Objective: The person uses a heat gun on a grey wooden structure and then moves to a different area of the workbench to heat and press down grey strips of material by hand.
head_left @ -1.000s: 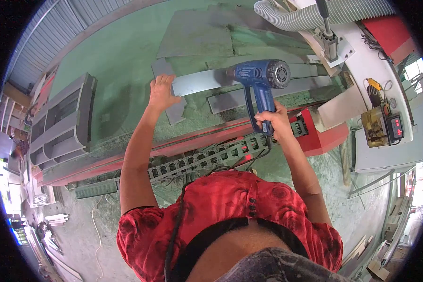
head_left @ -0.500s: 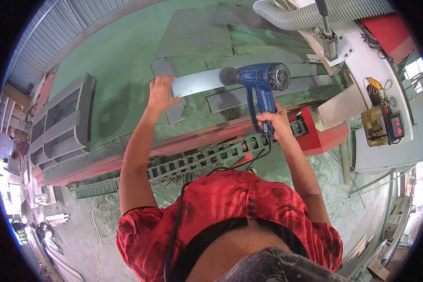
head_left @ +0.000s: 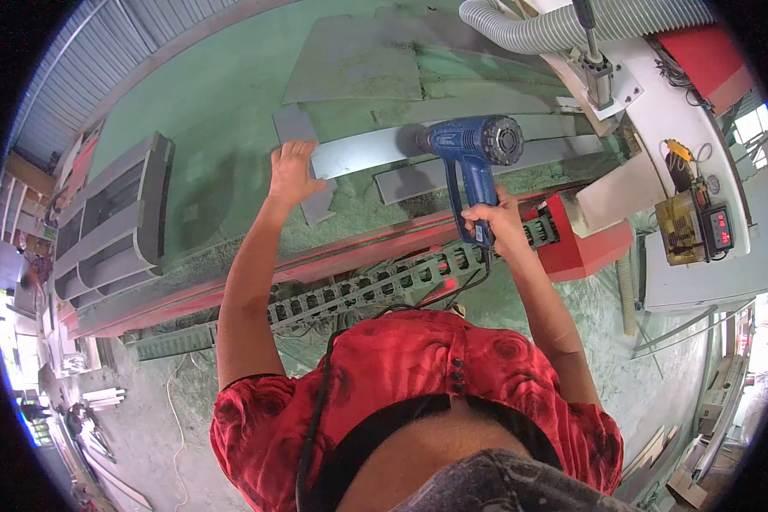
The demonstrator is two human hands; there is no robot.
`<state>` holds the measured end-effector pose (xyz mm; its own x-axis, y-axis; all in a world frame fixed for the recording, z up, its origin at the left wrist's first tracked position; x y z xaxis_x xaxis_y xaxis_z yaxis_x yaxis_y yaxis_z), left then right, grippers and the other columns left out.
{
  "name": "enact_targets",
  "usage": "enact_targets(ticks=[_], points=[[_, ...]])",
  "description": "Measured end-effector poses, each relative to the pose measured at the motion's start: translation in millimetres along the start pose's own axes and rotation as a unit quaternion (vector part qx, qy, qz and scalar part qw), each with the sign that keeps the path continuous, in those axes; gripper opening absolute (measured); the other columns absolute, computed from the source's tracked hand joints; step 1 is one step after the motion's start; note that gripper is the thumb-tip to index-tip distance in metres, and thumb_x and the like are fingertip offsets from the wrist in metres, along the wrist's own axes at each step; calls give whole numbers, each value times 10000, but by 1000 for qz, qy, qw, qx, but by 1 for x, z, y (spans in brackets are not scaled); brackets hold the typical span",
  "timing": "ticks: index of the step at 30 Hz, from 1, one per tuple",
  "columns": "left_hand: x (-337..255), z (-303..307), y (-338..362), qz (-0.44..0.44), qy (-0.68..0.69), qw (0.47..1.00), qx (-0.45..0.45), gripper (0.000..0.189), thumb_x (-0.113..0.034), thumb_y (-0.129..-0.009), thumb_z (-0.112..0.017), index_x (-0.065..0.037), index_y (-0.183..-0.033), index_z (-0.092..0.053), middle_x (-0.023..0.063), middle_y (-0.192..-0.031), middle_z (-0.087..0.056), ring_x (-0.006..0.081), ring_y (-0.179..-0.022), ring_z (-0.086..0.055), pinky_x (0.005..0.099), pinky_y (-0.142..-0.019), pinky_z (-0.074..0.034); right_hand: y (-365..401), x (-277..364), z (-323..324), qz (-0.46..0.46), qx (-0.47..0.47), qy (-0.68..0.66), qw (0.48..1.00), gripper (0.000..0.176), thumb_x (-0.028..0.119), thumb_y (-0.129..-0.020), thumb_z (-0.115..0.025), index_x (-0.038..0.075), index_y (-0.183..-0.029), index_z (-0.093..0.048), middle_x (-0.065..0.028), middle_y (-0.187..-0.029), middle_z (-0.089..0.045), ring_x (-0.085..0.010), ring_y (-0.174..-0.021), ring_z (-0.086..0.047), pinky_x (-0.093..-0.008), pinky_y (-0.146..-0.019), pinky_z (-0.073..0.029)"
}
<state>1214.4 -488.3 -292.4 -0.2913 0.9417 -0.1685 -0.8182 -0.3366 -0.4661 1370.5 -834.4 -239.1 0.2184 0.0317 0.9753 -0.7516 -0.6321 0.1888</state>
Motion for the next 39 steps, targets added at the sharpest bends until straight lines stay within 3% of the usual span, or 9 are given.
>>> enact_targets(ticks=[23,29,39], points=[[43,6,61,80,1,996,34,734,-227,-481,-760,-102,-1163,-519,77,-1152,-540,278,-1157,-445,462,-939,-348,9,-25,-39,-28,78,10,997,383,-36,-599,-688,-11,-931,-499,-59,-649,-544,-133,-493,-527,-277,-437,-413],[68,-8,74,145,-14,983,109,743,-246,-521,-756,-130,-1211,-504,56,-1235,-513,267,-1232,-399,479,-954,-338,4,-35,-52,-52,88,0,995,368,-37,-602,-685,-14,-925,-510,-63,-663,-559,-132,-507,-543,-272,-461,-434],[86,-15,59,188,-4,955,228,837,-292,-505,-782,-115,-1267,-481,113,-1293,-478,291,-1263,-379,508,-992,-321,-5,-36,-54,-63,87,-19,994,371,-39,-609,-691,-23,-939,-521,-71,-698,-583,-144,-514,-564,-279,-487,-465]])
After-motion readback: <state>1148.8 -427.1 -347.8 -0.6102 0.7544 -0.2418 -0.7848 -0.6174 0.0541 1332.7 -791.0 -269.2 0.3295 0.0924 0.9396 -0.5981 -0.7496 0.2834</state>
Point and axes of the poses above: each hand's wrist, its own y-axis away from the middle knuckle, its own z-axis out of the back of the hand, x = y × z, the point moved 1 cm from there along -y, towards the middle knuckle
